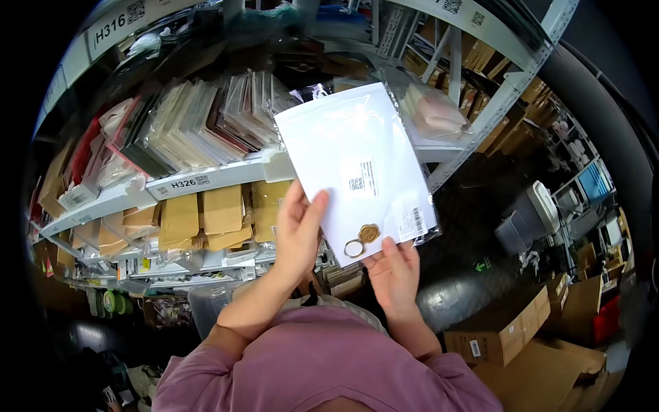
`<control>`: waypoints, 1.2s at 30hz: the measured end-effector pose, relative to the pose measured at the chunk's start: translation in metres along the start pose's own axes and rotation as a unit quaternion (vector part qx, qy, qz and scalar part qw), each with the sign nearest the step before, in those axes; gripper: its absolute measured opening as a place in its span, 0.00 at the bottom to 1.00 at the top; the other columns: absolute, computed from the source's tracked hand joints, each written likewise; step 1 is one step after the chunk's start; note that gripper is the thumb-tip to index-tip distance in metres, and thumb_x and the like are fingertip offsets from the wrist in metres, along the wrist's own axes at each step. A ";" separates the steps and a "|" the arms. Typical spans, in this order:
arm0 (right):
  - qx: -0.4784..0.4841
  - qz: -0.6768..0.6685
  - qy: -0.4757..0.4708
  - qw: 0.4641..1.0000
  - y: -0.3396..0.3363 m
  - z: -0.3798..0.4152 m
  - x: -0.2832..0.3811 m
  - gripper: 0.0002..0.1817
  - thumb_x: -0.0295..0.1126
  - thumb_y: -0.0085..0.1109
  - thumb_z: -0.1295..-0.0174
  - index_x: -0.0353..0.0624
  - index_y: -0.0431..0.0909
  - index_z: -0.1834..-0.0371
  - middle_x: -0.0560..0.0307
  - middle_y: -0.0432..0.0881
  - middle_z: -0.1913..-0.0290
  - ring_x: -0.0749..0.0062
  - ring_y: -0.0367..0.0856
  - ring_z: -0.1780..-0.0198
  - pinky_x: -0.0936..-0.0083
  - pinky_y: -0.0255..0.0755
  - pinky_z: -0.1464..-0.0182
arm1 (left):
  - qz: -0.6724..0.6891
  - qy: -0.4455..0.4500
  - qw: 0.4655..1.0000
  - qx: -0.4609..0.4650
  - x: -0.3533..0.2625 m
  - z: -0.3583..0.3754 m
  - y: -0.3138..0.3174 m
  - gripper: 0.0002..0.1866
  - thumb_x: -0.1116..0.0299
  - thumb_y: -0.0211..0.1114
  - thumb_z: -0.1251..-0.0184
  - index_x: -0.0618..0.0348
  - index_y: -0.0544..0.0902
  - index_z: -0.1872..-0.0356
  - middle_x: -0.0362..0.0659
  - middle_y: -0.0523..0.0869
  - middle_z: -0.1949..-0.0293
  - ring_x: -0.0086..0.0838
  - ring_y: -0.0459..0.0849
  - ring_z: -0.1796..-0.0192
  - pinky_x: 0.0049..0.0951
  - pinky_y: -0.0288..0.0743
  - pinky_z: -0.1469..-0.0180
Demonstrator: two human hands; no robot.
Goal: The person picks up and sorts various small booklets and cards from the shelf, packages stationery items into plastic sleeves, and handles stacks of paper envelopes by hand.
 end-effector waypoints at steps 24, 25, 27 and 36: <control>0.178 0.257 -0.117 0.943 0.103 -0.080 0.092 0.11 0.24 0.54 0.34 0.32 0.76 0.51 0.55 0.84 0.64 0.83 0.81 0.66 0.87 0.74 0.65 | -0.107 0.088 0.986 0.093 -0.103 -0.030 0.010 0.16 0.71 0.58 0.31 0.68 0.77 0.46 0.40 0.84 0.65 0.14 0.79 0.66 0.13 0.70 0.65; 0.180 0.269 -0.102 0.941 0.103 -0.078 0.089 0.10 0.24 0.54 0.34 0.32 0.76 0.52 0.55 0.84 0.64 0.83 0.81 0.66 0.87 0.74 0.65 | -0.135 0.076 0.981 0.117 -0.108 -0.033 0.010 0.16 0.72 0.59 0.32 0.67 0.77 0.46 0.38 0.85 0.69 0.12 0.79 0.69 0.11 0.69 0.69; 0.183 0.280 -0.082 0.939 0.098 -0.078 0.086 0.09 0.23 0.54 0.34 0.32 0.75 0.53 0.55 0.84 0.64 0.83 0.81 0.66 0.87 0.73 0.65 | -0.193 0.072 0.974 0.094 -0.124 -0.035 0.012 0.15 0.73 0.59 0.32 0.65 0.78 0.46 0.31 0.82 0.77 0.08 0.73 0.76 0.10 0.60 0.76; 0.310 0.346 0.043 0.885 0.096 -0.077 0.086 0.14 0.23 0.55 0.36 0.34 0.71 0.47 0.53 0.85 0.64 0.81 0.82 0.61 0.83 0.74 0.60 | -0.439 0.059 0.859 0.255 -0.136 -0.028 0.013 0.15 0.76 0.60 0.35 0.66 0.78 0.48 0.27 0.69 0.86 0.08 0.60 0.82 0.14 0.51 0.77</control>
Point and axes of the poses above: each hand's wrist, its own z-axis away from the middle knuckle, its own y-axis out of the palm, x = y × z, the point moved 7 cm from there along -z, towards the middle knuckle
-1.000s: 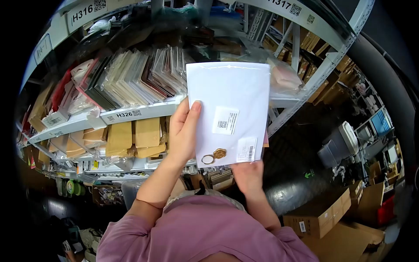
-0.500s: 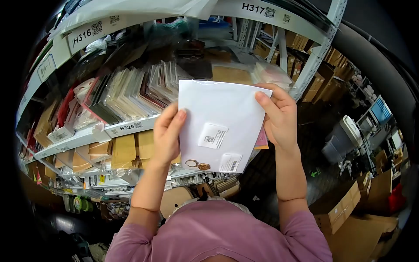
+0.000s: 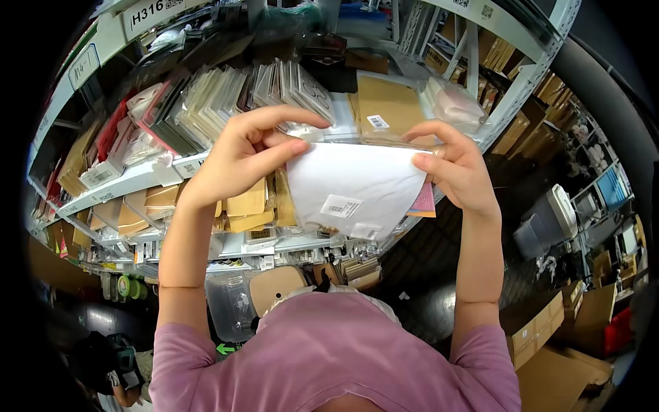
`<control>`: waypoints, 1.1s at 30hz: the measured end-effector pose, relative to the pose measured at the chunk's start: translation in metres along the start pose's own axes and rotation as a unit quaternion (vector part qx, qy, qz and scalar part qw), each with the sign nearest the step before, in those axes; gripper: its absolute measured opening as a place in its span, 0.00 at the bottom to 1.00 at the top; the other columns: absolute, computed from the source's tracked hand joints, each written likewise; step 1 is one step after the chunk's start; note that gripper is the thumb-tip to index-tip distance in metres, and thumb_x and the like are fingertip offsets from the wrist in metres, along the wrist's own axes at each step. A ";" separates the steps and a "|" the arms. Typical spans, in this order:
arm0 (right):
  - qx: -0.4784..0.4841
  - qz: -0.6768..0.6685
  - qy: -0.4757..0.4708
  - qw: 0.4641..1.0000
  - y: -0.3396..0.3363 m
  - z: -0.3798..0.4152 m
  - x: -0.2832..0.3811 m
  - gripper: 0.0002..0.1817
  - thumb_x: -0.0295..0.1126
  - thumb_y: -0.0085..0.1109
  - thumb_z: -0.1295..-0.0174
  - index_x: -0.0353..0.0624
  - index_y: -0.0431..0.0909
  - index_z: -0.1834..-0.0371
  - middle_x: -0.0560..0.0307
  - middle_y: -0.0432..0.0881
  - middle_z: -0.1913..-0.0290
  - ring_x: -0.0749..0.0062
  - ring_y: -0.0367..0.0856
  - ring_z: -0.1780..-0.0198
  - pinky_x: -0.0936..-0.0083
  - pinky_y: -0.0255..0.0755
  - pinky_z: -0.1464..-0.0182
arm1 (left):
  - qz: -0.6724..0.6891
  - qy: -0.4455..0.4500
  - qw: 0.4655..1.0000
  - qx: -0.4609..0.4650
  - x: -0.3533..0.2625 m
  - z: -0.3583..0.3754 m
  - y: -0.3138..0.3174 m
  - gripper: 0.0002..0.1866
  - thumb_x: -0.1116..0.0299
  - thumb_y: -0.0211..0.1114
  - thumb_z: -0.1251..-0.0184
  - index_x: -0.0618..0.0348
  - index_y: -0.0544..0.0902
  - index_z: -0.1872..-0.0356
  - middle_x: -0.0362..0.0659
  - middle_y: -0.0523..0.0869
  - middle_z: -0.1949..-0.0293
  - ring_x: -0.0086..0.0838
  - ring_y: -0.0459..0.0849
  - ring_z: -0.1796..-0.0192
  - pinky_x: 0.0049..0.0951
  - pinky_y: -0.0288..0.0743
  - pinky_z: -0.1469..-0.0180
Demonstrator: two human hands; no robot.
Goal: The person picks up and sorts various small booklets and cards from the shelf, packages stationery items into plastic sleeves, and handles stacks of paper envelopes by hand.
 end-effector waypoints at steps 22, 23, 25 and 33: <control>-0.197 0.052 -0.080 0.976 0.003 0.000 0.000 0.08 0.16 0.64 0.46 0.37 0.73 0.73 0.69 0.76 0.76 0.92 0.71 0.75 0.93 0.59 0.75 | 0.044 0.002 0.989 -0.142 0.011 0.007 0.003 0.12 0.80 0.72 0.49 0.60 0.76 0.69 0.33 0.81 0.74 0.12 0.76 0.71 0.13 0.69 0.66; -0.211 0.011 -0.077 0.974 0.003 0.002 -0.004 0.06 0.17 0.63 0.45 0.35 0.75 0.69 0.69 0.76 0.76 0.92 0.71 0.75 0.92 0.59 0.75 | 0.086 -0.002 0.983 -0.164 0.013 0.008 0.003 0.13 0.80 0.71 0.47 0.60 0.76 0.65 0.36 0.83 0.73 0.11 0.78 0.71 0.12 0.68 0.69; -0.225 -0.028 -0.076 0.971 -0.003 0.009 -0.014 0.05 0.18 0.62 0.43 0.34 0.77 0.66 0.69 0.77 0.77 0.91 0.71 0.75 0.92 0.59 0.75 | 0.129 -0.004 0.974 -0.185 0.019 0.011 0.003 0.14 0.80 0.70 0.45 0.60 0.75 0.61 0.38 0.86 0.72 0.11 0.79 0.72 0.10 0.66 0.72; -0.231 0.094 -0.016 0.968 -0.024 0.052 -0.026 0.11 0.22 0.60 0.40 0.32 0.82 0.54 0.57 0.84 0.69 0.86 0.79 0.69 0.88 0.72 0.68 | 0.297 -0.088 0.932 -0.187 0.091 0.048 0.026 0.12 0.74 0.59 0.33 0.62 0.73 0.50 0.50 0.86 0.57 0.26 0.84 0.56 0.25 0.80 0.56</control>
Point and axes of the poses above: each hand's wrist, its own z-axis away from the middle knuckle, its own y-axis out of the palm, x = y × z, the point moved 7 cm from there along -z, towards the middle knuckle
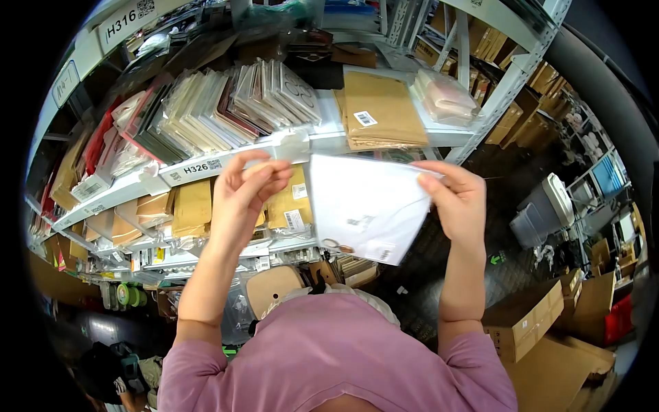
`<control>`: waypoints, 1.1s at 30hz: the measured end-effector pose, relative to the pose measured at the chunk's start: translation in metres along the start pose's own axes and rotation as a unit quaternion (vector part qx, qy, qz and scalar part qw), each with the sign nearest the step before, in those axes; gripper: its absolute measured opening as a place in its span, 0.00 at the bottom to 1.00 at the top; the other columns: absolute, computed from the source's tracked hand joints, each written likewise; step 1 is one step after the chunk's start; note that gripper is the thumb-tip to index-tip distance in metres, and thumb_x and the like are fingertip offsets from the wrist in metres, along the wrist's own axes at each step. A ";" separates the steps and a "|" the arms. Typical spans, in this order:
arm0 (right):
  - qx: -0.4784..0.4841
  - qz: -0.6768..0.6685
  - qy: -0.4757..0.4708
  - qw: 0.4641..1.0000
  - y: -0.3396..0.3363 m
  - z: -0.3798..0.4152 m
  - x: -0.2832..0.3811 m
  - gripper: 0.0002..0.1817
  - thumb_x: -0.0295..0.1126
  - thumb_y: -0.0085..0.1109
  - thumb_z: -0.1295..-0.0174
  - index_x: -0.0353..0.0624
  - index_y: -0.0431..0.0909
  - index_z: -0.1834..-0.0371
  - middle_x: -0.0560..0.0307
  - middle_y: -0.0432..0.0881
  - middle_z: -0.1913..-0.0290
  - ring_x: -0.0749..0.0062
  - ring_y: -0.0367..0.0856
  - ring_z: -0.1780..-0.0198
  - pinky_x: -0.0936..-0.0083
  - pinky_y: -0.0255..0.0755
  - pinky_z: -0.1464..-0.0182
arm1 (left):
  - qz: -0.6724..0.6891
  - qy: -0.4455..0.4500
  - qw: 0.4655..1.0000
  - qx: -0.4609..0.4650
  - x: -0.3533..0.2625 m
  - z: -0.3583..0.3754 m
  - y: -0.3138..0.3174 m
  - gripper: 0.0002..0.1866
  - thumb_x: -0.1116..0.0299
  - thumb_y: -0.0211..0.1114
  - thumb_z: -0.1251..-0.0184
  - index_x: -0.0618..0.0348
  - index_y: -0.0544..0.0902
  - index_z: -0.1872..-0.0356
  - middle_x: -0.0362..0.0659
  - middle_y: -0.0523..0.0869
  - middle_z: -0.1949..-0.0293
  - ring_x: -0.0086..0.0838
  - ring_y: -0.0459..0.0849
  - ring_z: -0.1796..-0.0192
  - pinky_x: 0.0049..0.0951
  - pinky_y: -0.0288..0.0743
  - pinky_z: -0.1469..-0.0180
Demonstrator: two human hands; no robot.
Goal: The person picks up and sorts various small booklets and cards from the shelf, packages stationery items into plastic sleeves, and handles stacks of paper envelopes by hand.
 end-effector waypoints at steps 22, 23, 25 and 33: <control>0.169 -0.010 -0.322 0.931 -0.008 0.061 0.051 0.07 0.23 0.63 0.45 0.37 0.85 0.63 0.45 0.84 0.55 0.43 0.80 0.48 0.53 0.68 0.40 | 0.254 -0.320 0.912 0.023 0.015 0.073 0.060 0.38 0.92 0.59 0.49 0.61 0.61 0.34 0.53 0.78 0.48 0.35 0.82 0.48 0.32 0.79 0.48; 0.068 -0.025 -0.302 0.950 -0.027 0.054 0.041 0.07 0.22 0.63 0.45 0.35 0.84 0.63 0.44 0.84 0.55 0.45 0.81 0.49 0.57 0.70 0.42 | 0.260 -0.301 0.917 0.029 0.007 0.072 0.061 0.37 0.92 0.60 0.50 0.62 0.63 0.35 0.51 0.80 0.50 0.35 0.83 0.49 0.32 0.79 0.48; -0.085 0.137 -0.258 0.953 -0.042 0.031 0.032 0.08 0.20 0.62 0.45 0.33 0.83 0.62 0.44 0.84 0.55 0.53 0.83 0.53 0.67 0.73 0.47 | 0.250 -0.296 0.922 -0.011 0.005 0.077 0.052 0.37 0.92 0.60 0.51 0.63 0.63 0.35 0.51 0.80 0.49 0.35 0.83 0.50 0.32 0.78 0.47; -0.029 0.455 -0.309 0.835 0.003 -0.052 0.012 0.14 0.22 0.62 0.46 0.36 0.80 0.55 0.49 0.84 0.55 0.59 0.80 0.49 0.70 0.72 0.46 | 0.251 -0.280 0.923 -0.086 0.015 0.089 0.030 0.41 0.91 0.59 0.58 0.64 0.64 0.34 0.51 0.80 0.49 0.36 0.82 0.49 0.31 0.76 0.47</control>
Point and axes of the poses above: each hand's wrist, its own z-axis away from the middle knuckle, its own y-axis out of the palm, x = y × z, the point moved 7 cm from there along -z, towards the middle knuckle
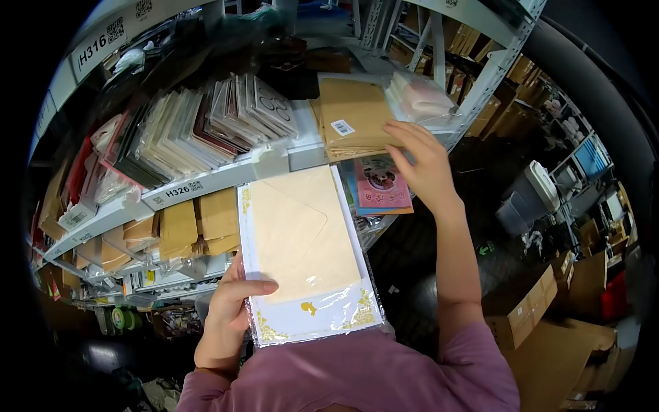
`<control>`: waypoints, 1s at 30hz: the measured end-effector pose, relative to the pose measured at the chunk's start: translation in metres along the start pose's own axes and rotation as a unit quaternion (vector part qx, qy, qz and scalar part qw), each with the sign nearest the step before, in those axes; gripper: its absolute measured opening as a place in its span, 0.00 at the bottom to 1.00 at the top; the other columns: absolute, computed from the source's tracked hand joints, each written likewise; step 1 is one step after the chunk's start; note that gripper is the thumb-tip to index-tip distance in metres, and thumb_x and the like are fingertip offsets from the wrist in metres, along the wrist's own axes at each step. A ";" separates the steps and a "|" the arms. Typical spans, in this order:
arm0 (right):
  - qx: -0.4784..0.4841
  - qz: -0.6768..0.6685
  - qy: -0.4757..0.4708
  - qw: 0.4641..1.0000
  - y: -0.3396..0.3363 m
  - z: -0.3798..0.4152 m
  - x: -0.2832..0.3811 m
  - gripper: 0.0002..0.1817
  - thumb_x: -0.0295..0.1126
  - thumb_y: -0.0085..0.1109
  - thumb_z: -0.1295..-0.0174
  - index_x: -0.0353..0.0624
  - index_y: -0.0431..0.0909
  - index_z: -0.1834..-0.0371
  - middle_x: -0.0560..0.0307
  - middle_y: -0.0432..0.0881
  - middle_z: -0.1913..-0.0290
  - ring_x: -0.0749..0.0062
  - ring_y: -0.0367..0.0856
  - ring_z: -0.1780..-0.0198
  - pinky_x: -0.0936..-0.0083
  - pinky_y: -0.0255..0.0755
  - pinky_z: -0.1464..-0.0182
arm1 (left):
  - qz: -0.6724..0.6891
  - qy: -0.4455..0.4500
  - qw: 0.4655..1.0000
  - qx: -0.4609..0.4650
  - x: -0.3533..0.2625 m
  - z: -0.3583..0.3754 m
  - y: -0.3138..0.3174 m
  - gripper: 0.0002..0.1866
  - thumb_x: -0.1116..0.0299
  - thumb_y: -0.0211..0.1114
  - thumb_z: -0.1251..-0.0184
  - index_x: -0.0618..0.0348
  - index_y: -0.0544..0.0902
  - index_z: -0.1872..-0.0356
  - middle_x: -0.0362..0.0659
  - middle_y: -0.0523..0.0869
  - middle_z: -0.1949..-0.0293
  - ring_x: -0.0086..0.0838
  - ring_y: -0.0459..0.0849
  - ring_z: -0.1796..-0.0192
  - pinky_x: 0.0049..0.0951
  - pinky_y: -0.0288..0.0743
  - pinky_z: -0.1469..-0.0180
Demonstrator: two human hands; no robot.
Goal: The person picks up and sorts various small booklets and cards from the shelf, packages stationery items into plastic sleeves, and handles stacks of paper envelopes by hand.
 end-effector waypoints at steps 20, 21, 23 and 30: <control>0.119 -0.156 0.125 0.973 0.036 0.017 -0.042 0.12 0.25 0.54 0.36 0.37 0.70 0.50 0.47 0.81 0.51 0.59 0.81 0.48 0.69 0.73 0.47 | 0.035 -0.022 0.999 0.024 0.020 -0.010 -0.020 0.38 0.93 0.58 0.56 0.64 0.66 0.36 0.51 0.80 0.50 0.36 0.83 0.50 0.32 0.77 0.47; 0.167 -0.149 0.131 0.966 0.043 0.018 -0.038 0.15 0.28 0.57 0.38 0.37 0.71 0.49 0.44 0.79 0.49 0.55 0.78 0.45 0.64 0.72 0.44 | 0.034 -0.032 0.999 0.022 0.022 -0.011 -0.021 0.38 0.93 0.58 0.56 0.64 0.66 0.36 0.51 0.80 0.50 0.36 0.83 0.50 0.32 0.77 0.47; 0.160 -0.049 0.023 0.986 0.035 0.010 -0.012 0.18 0.27 0.58 0.41 0.39 0.71 0.47 0.44 0.77 0.47 0.56 0.75 0.42 0.62 0.69 0.41 | 0.031 -0.038 0.999 0.022 0.021 -0.012 -0.020 0.38 0.93 0.58 0.56 0.64 0.66 0.36 0.51 0.80 0.50 0.36 0.83 0.50 0.32 0.77 0.48; 0.073 0.163 -0.103 0.979 0.047 0.000 0.000 0.29 0.23 0.62 0.58 0.44 0.73 0.46 0.46 0.73 0.41 0.57 0.71 0.38 0.58 0.66 0.37 | 0.031 -0.039 0.998 0.034 0.022 -0.012 -0.019 0.41 0.93 0.58 0.56 0.62 0.64 0.34 0.51 0.79 0.48 0.37 0.82 0.48 0.33 0.76 0.46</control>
Point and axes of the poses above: each hand's wrist, its own z-axis away from the middle knuckle, its own y-axis out of the palm, x = y × z, the point moved 7 cm from there along -z, towards the middle knuckle
